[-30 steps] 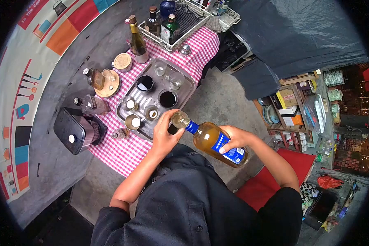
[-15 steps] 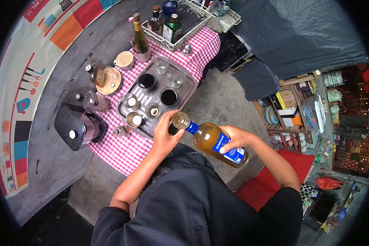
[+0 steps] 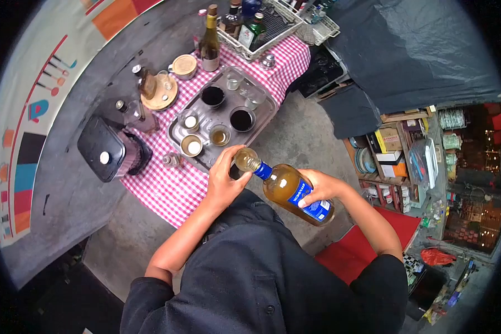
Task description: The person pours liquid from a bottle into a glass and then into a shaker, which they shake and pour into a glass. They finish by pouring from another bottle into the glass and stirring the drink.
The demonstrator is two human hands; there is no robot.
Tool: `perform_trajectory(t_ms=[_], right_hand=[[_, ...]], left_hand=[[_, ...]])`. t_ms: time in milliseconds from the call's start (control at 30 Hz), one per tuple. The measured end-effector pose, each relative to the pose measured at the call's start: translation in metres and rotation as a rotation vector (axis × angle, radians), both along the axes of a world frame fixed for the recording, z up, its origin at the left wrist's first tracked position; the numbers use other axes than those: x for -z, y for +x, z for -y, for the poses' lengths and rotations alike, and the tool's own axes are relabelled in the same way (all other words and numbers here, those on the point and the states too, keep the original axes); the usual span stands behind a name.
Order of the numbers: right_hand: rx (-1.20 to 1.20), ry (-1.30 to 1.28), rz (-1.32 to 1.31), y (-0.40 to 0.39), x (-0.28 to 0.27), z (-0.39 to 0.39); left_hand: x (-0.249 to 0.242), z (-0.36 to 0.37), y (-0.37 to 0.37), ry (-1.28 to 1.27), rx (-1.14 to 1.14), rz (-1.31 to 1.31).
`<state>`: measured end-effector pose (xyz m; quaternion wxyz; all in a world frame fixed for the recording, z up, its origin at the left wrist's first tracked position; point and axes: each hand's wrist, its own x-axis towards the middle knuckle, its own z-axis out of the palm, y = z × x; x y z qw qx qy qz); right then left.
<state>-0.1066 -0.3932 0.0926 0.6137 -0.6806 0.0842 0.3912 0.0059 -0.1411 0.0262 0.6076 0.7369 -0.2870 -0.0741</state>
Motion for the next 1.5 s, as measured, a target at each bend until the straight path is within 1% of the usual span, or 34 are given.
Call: perform_trajectory(t_ms=[300, 400, 633, 700, 733, 800, 833, 900, 1067, 1100, 1133, 1167, 1233, 1300, 1367, 1433, 1500], right_hand=[[-0.104, -0.004, -0.017, 0.02, -0.011, -0.054], [-0.148, 0.021, 0.022, 0.024, 0.002, -0.07], [-0.272, 0.013, 0.033, 0.04, 0.0, -0.117], [-0.241, 0.06, 0.038, 0.042, 0.0, -0.134], [-0.264, 0.064, 0.041, 0.043, 0.001, -0.142], [-0.261, 0.123, 0.148, 0.046, 0.008, -0.157], [-0.282, 0.129, 0.151, 0.047, 0.014, -0.163], [-0.311, 0.133, 0.246, 0.05, 0.026, -0.175], [-0.252, 0.109, 0.273, 0.061, 0.038, -0.217], [-0.267, 0.123, 0.274, 0.063, 0.045, -0.224], [-0.252, 0.094, 0.369, 0.067, 0.056, -0.231], [-0.234, 0.068, 0.461, 0.069, 0.07, -0.239], [-0.17, 0.079, 0.512, 0.073, 0.1, -0.256], [-0.146, 0.059, 0.519, 0.08, 0.12, -0.278], [-0.097, 0.034, 0.579, 0.087, 0.14, -0.301], [-0.048, 0.042, 0.546, 0.096, 0.162, -0.324], [-0.025, 0.023, 0.656, 0.107, 0.184, -0.345]], left_hand=[[-0.005, -0.061, -0.007, -0.026, -0.113, 0.023], [-0.008, -0.084, -0.01, -0.006, -0.155, 0.038], [-0.009, -0.136, -0.023, -0.004, -0.267, 0.051], [-0.011, -0.152, -0.027, -0.007, -0.294, 0.041], [-0.012, -0.159, -0.029, -0.012, -0.305, 0.028], [-0.015, -0.173, -0.034, -0.022, -0.34, 0.0], [-0.017, -0.18, -0.035, -0.018, -0.362, 0.004], [-0.02, -0.193, -0.038, -0.061, -0.397, 0.002], [-0.021, -0.224, -0.044, -0.063, -0.524, -0.041], [-0.019, -0.23, -0.045, -0.056, -0.57, -0.042], [-0.017, -0.24, -0.046, 0.019, -0.574, -0.009], [-0.016, -0.247, -0.049, 0.032, -0.592, -0.006], [-0.016, -0.26, -0.054, -0.035, -0.676, -0.067], [-0.016, -0.274, -0.061, -0.013, -0.727, -0.094], [-0.01, -0.285, -0.065, -0.04, -0.817, -0.134], [-0.005, -0.295, -0.069, -0.013, -0.844, -0.102], [0.001, -0.302, -0.073, -0.033, -0.929, -0.129]])
